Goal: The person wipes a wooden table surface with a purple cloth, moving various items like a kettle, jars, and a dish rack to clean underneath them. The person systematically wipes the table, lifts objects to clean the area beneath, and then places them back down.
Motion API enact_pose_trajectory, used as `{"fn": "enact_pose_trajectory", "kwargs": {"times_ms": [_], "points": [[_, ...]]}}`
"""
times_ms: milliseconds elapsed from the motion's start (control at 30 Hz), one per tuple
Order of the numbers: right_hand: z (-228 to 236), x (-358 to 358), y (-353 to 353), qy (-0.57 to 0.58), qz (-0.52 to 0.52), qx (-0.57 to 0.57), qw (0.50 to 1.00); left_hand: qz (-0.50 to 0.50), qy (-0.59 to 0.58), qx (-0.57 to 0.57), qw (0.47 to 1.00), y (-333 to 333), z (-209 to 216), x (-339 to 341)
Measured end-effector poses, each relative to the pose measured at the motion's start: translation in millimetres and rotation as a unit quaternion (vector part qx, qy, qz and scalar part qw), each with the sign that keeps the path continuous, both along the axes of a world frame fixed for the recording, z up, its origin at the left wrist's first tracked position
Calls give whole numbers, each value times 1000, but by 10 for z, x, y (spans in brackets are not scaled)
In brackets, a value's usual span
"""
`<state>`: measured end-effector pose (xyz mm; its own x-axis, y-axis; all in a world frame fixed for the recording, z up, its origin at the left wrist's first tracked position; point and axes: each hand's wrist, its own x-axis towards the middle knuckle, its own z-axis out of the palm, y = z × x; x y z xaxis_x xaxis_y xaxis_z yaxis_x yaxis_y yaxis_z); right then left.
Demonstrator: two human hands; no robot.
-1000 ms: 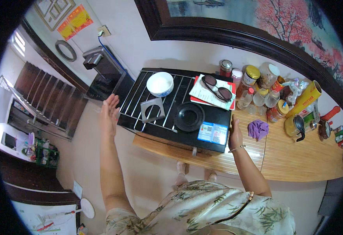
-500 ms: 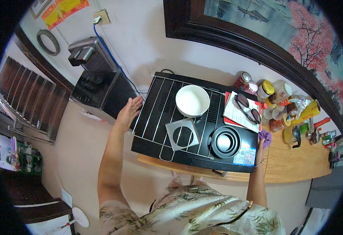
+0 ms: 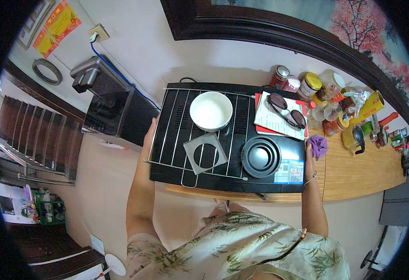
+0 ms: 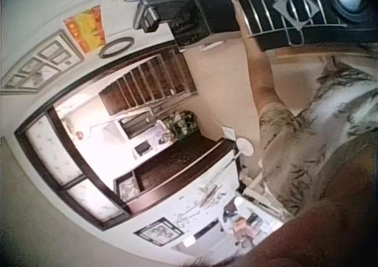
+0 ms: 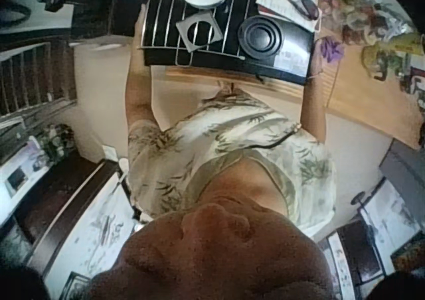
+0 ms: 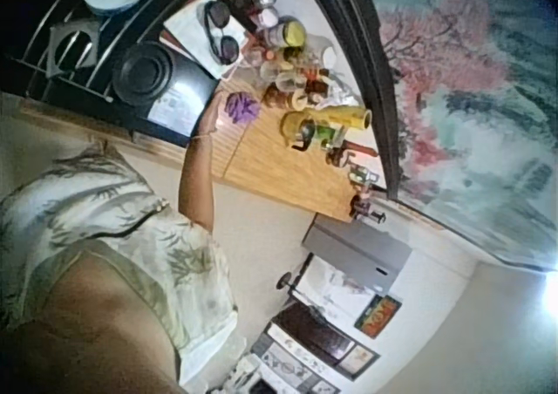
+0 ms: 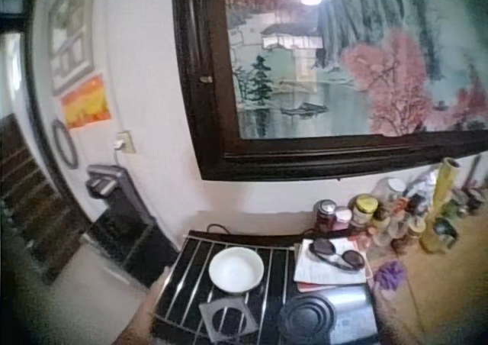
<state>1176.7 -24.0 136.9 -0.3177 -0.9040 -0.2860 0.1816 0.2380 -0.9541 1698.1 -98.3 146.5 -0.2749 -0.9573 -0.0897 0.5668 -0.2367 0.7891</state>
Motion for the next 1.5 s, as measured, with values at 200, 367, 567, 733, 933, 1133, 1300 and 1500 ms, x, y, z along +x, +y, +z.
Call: {"fn": "enact_pose_trajectory", "kwargs": {"times_ms": [200, 367, 567, 733, 933, 1133, 1300, 1500], "points": [[36, -11, -56, -135, 28, 19, 990, 0, 29, 9, 1000, 117, 72, -38], [-1, -119, -172, -119, 50, 8, 992, 75, -44, 34, 996, 246, 15, -45], [50, -203, -147, -125, 125, -25, 984, 103, -83, 53, 990, 307, -107, -12], [207, -92, -41, -109, 113, -7, 987, 123, -182, 98, 971, 271, -245, 72], [82, -167, 232, -138, 103, 50, 984, 123, -170, 118, 971, 344, 106, -142], [183, -35, 261, -101, 52, 72, 991, 103, -149, 106, 978, 347, 216, -129], [99, -102, 251, -128, 35, 78, 988, 117, -132, 106, 979, 355, 306, -264], [-15, -240, 302, -129, 33, 69, 989, 107, -112, 105, 982, 402, 210, -201]]}}
